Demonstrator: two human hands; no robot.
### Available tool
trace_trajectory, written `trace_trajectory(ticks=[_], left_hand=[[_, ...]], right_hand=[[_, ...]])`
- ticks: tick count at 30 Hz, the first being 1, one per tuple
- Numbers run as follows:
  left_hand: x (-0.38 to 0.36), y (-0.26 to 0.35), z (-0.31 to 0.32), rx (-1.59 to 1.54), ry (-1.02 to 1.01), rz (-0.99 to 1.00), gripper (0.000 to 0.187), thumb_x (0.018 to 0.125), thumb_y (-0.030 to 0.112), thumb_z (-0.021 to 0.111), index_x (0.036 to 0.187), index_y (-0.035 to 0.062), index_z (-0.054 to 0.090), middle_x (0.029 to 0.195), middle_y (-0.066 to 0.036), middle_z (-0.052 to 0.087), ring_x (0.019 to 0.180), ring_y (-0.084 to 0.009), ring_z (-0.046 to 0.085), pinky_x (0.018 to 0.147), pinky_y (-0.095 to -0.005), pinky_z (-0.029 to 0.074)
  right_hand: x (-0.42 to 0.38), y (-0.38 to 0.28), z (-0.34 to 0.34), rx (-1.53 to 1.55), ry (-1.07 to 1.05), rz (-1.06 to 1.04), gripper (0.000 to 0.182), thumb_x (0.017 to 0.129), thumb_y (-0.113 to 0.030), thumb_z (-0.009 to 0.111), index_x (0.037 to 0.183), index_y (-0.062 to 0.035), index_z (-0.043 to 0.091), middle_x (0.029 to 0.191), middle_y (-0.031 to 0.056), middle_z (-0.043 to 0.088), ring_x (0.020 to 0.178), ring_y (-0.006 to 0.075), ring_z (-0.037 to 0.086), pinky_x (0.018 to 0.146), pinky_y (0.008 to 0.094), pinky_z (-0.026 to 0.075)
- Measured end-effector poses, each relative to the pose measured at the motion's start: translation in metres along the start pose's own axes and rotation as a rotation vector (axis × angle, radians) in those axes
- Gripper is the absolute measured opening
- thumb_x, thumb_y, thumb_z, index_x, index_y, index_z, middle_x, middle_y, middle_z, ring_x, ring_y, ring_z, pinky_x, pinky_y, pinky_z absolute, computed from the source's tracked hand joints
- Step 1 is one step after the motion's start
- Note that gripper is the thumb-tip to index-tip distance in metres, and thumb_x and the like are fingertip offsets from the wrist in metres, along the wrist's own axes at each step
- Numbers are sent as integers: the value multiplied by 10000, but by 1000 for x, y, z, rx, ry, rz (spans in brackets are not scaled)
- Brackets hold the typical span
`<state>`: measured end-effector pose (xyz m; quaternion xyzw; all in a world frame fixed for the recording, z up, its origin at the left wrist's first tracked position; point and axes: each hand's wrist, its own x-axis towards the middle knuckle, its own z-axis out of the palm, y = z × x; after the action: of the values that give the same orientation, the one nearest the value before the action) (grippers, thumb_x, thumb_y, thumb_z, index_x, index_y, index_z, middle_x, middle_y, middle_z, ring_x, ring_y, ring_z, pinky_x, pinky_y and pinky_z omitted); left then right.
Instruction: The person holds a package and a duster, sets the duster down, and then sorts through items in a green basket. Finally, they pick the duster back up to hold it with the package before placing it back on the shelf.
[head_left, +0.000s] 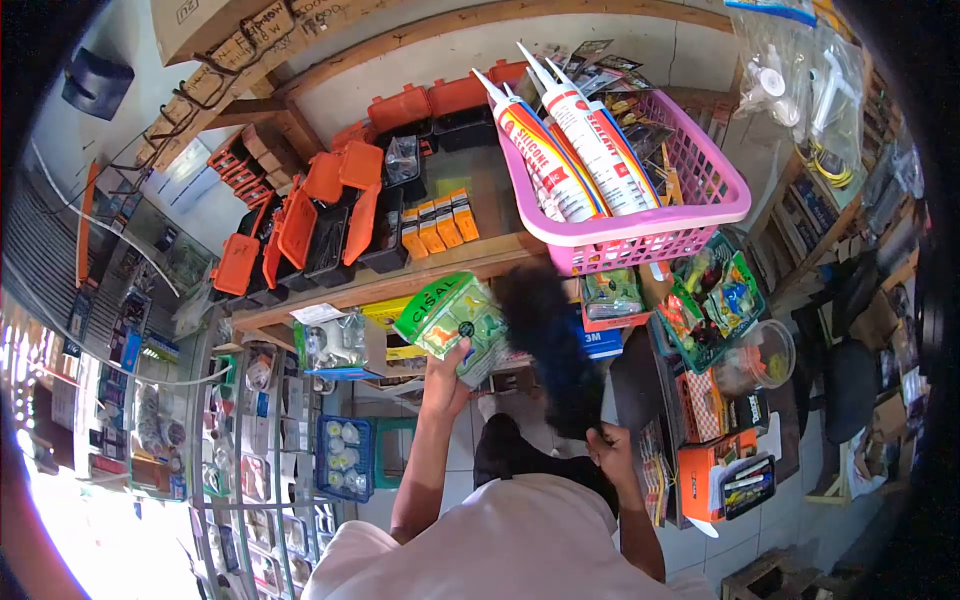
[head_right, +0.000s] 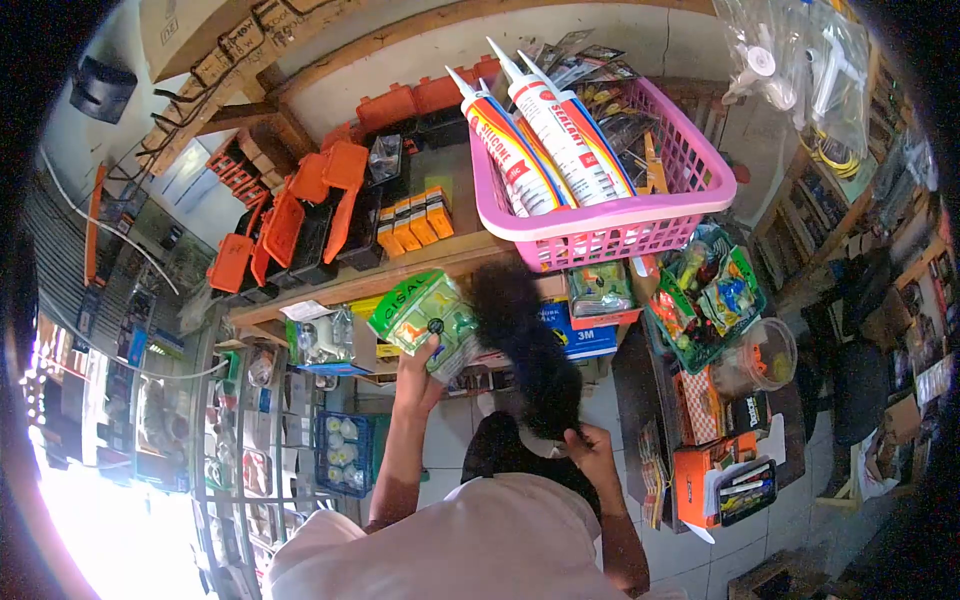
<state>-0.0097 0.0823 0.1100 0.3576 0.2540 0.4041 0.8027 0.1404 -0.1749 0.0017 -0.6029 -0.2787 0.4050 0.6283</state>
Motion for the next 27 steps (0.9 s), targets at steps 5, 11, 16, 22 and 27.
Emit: trace_trajectory(ticks=[5,11,16,22,27], left_hand=[[3,-5,-27,104,-127,-90,501,853,20,623,1315,19,430,1222,-78,554,1103,-202,560,944,-333,458],[2,-16,-35,575,-274,148,416,830,-71,613,1226,3,509,1119,-45,569,1028,-140,521,888,-282,435],[1,-9,-37,896,-271,28,390,834,-48,619,1207,10,525,1115,-91,574,1057,-179,525,937,-289,416],[-2,-39,-89,1189,-176,417,366,825,-48,583,1181,14,520,1082,-68,579,1000,-196,537,915,-325,415],[-5,-32,-70,519,-21,69,448,833,-16,592,1261,9,464,1173,-67,552,1089,-213,520,979,-355,405]], right_hand=[[3,1,-6,-124,-112,-8,315,908,-167,648,644,-22,555,539,-19,492,464,59,450,421,248,313],[14,7,3,-180,-125,65,292,901,-176,660,697,13,569,591,-24,472,569,70,431,494,273,337],[20,-13,10,-41,-77,84,279,899,-161,664,715,23,563,594,-3,467,580,55,416,490,268,339],[21,-6,12,-155,-242,-79,264,901,-181,665,771,39,596,590,20,514,597,58,447,505,258,370],[16,-18,10,-185,-230,-44,280,905,-214,661,784,35,618,590,29,542,574,60,459,507,256,384]])
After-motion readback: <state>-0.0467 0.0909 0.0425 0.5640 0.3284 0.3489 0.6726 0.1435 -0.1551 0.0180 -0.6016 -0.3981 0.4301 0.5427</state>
